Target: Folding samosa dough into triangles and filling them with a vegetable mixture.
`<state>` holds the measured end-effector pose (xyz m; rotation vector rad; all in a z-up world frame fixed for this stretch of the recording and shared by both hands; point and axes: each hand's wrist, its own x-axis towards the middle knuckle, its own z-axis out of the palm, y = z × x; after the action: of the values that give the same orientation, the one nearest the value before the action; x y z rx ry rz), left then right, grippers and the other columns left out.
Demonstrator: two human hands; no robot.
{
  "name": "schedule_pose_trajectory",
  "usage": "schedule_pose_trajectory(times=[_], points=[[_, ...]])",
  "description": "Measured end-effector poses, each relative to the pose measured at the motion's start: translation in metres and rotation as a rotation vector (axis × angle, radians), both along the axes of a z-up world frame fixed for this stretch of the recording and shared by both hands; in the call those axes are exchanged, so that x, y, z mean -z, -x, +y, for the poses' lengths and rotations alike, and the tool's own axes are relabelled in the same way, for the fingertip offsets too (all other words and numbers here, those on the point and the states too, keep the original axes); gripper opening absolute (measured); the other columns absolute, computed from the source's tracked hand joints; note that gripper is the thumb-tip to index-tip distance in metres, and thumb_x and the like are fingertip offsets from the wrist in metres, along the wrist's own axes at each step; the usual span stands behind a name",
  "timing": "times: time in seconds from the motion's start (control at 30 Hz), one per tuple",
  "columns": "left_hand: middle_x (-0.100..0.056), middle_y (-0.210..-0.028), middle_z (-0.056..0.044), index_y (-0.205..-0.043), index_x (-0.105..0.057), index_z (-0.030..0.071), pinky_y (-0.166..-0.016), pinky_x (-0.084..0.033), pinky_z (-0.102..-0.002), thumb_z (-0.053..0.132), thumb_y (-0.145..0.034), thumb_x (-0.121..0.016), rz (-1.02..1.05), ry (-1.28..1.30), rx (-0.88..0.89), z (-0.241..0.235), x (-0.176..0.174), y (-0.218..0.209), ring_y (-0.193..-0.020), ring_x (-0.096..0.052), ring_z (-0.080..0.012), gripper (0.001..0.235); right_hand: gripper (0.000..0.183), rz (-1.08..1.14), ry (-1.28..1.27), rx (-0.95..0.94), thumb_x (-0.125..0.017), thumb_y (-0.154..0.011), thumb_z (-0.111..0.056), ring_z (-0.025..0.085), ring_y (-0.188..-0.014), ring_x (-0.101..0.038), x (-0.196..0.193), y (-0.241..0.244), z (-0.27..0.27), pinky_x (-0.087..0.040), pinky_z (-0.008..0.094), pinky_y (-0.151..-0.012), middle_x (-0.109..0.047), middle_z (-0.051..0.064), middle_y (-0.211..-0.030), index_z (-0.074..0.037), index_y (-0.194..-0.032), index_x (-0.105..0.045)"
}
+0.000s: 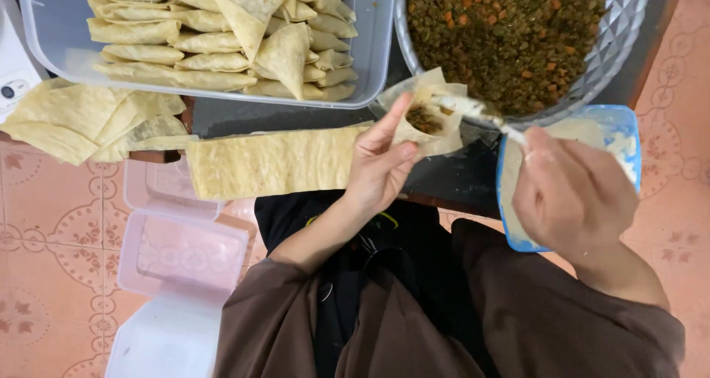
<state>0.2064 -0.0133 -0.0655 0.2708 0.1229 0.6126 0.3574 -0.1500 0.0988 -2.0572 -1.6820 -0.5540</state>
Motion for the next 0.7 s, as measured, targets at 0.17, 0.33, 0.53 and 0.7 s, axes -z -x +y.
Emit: schedule_pose_trajectory(times=[0.17, 0.33, 0.53, 0.7], points=[[-0.05, -0.158, -0.016, -0.159, -0.042, -0.001, -0.119, -0.051, -0.042, -0.015, -0.1, -0.06, -0.065, 0.039, 0.027, -0.008, 0.019, 0.007, -0.138, -0.058, -0.0264, 0.062, 0.035, -0.065, -0.013, -0.027, -0.074, -0.099, 0.005, 0.029, -0.096, -0.073, 0.031, -0.031, -0.02, -0.057, 0.033, -0.075, -0.076, 0.019, -0.116, 0.002, -0.131, -0.06], [-0.053, -0.153, -0.017, -0.154, -0.051, -0.003, -0.12, -0.048, -0.041, -0.012, -0.101, -0.066, -0.103, 0.008, 0.032, -0.015, 0.023, 0.016, -0.137, -0.057, -0.0249, 0.056, 0.057, 0.27, 0.065, -0.067, -0.081, -0.104, -0.015, 0.031, -0.122, -0.067, 0.026, -0.007, 0.015, -0.051, 0.044, -0.105, -0.073, 0.013, -0.127, -0.003, -0.147, -0.047], [-0.053, -0.156, -0.015, -0.146, -0.056, -0.003, -0.121, -0.046, -0.037, -0.009, -0.101, -0.071, -0.056, -0.286, 0.03, -0.017, 0.015, 0.034, -0.141, -0.056, -0.0216, 0.048, 0.085, 0.806, 0.081, -0.539, -0.062, -0.099, -0.048, 0.03, -0.152, -0.038, 0.054, 0.016, 0.011, -0.023, 0.04, -0.13, -0.071, 0.011, -0.135, -0.02, -0.167, -0.019], [-0.052, -0.157, -0.009, -0.162, -0.037, 0.0, -0.115, -0.049, -0.033, -0.002, -0.101, -0.07, 0.024, -0.232, 0.247, -0.017, -0.013, 0.048, -0.136, -0.057, -0.0163, 0.07, 0.073, 0.37, 0.033, -0.641, -0.061, -0.102, -0.03, 0.033, -0.14, -0.052, 0.071, 0.032, 0.006, 0.0, 0.056, -0.128, -0.07, 0.035, -0.112, -0.008, -0.161, -0.026]])
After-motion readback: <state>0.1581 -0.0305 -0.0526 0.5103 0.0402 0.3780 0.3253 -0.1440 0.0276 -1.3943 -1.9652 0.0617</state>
